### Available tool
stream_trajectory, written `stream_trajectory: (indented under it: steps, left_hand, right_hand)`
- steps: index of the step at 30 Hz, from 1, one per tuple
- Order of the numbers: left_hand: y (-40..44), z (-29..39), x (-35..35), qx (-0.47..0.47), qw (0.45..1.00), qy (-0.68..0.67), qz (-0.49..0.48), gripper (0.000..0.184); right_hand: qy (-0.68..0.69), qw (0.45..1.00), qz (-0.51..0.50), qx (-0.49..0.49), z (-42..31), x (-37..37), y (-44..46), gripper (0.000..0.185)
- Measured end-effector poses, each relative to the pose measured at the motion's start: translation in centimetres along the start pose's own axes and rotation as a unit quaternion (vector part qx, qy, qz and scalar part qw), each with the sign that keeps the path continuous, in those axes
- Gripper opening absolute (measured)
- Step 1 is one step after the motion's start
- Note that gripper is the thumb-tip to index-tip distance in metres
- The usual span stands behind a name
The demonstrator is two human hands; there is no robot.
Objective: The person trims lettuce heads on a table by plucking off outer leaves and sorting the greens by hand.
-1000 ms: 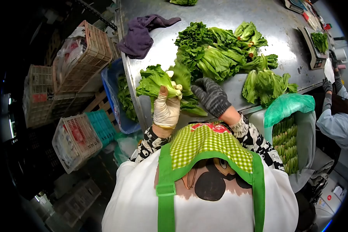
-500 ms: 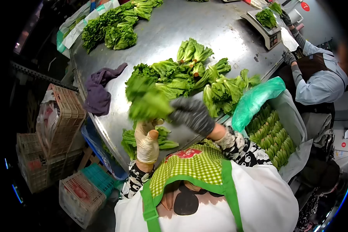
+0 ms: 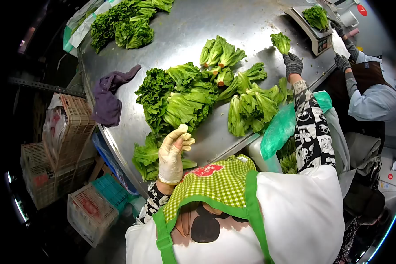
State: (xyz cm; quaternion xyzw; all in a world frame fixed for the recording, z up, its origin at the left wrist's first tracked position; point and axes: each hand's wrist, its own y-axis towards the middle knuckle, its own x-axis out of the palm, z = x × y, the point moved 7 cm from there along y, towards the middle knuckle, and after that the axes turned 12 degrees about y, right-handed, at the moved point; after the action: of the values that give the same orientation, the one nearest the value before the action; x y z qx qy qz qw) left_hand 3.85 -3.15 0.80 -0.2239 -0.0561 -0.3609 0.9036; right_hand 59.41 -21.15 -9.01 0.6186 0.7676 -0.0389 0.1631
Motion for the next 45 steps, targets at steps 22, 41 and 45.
stream_trajectory:
  steps: [22, 41, 45]
  left_hand:
    - [-1.3, -1.0, 0.8, -0.019, 0.998, 0.016, -0.051, 0.034]
    - [-0.7, -0.6, 2.6, -0.097, 0.921, -0.360, -0.114, 0.036]
    - [-0.8, -0.4, 2.3, -0.085, 0.922, -0.355, -0.130, 0.036]
  right_hand:
    - [-0.252, 0.895, -0.330, -0.160, -22.0, 4.5, -21.5, 0.027]
    - [0.160, 0.937, -0.288, -0.117, -29.3, 9.1, -37.7, 0.035]
    - [0.174, 0.940, -0.281, -0.081, -28.7, 9.1, -37.8, 0.028]
